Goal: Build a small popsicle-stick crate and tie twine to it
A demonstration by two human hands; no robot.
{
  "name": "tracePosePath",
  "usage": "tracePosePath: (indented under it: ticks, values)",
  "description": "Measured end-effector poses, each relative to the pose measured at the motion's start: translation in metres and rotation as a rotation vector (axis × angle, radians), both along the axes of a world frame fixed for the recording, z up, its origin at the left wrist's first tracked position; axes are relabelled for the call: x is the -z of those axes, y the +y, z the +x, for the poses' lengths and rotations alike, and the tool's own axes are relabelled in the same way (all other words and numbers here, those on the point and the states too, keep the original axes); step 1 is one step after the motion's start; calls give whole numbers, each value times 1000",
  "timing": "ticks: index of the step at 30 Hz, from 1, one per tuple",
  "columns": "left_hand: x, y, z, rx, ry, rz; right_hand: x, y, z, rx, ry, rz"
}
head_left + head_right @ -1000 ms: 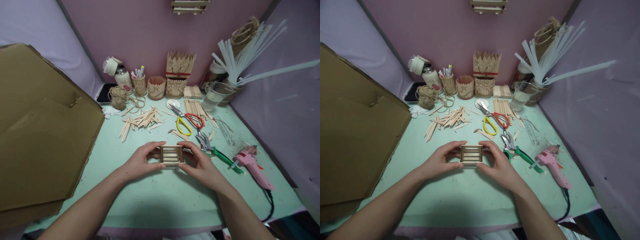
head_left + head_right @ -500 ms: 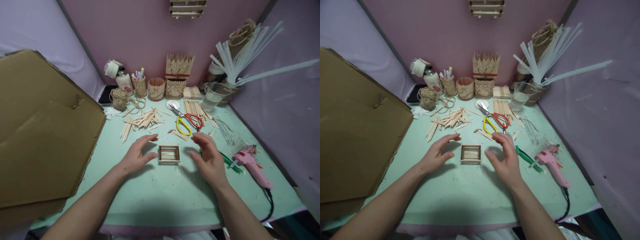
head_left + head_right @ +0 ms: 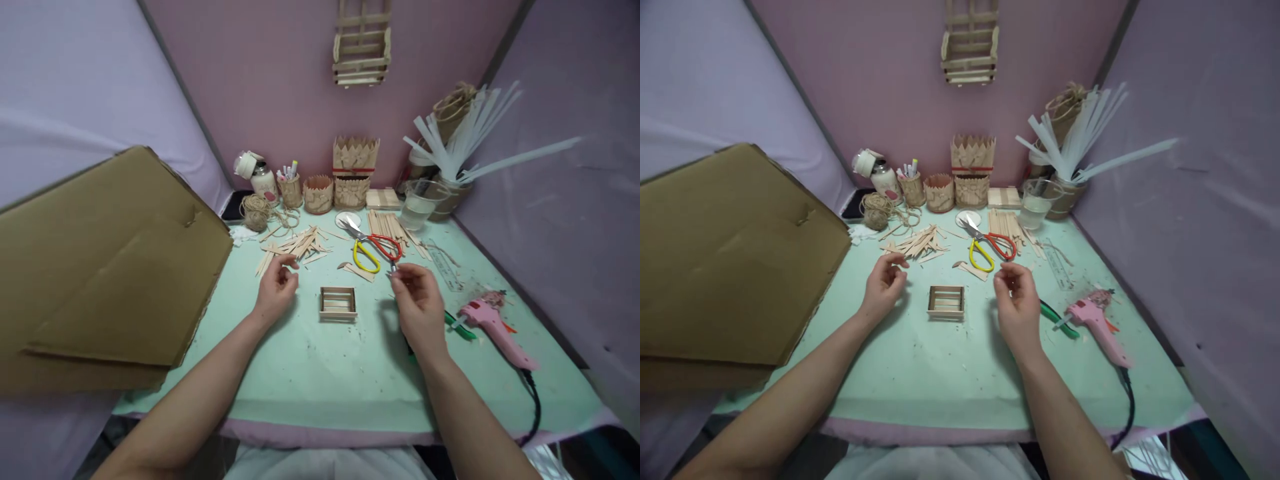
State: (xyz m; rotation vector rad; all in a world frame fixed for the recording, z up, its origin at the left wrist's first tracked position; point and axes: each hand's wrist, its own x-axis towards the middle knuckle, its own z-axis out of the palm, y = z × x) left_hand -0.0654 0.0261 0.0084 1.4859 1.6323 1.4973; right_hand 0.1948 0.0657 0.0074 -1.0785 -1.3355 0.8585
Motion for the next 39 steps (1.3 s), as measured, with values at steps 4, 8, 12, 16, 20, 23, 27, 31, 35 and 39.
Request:
tracePosePath:
  ticks: [4, 8, 12, 16, 20, 23, 27, 31, 35, 39]
  values:
    - [1, -4, 0, 376, 33, -28, 3, 3, -3, -31, -96, 36]
    - [2, -13, 6, 532, 201, -193, 0, 3, -2, 66, -137, 97]
    - [4, -15, 13, 520, 310, -279, -3, 3, -2, 55, -122, 67]
    - [3, -12, 17, 494, 249, -298, -4, 3, -3, 1, -101, 48]
    - [1, -11, 20, 450, 149, -308, -5, 3, -2, -16, -79, 51]
    - [1, -9, 21, 408, 23, -304, -6, 2, 0, -11, -66, 54]
    - [-3, -3, 15, 345, -299, -293, -7, 2, 2, -3, 7, 22]
    - [-14, 4, -4, 228, -577, -258, -6, 3, 4, 18, 176, -36]
    - [-33, 2, -35, 136, -758, -203, -7, 4, 7, 38, 259, -106]
    - [-53, -10, -59, 69, -889, -127, -11, 2, 6, 44, 244, -136]
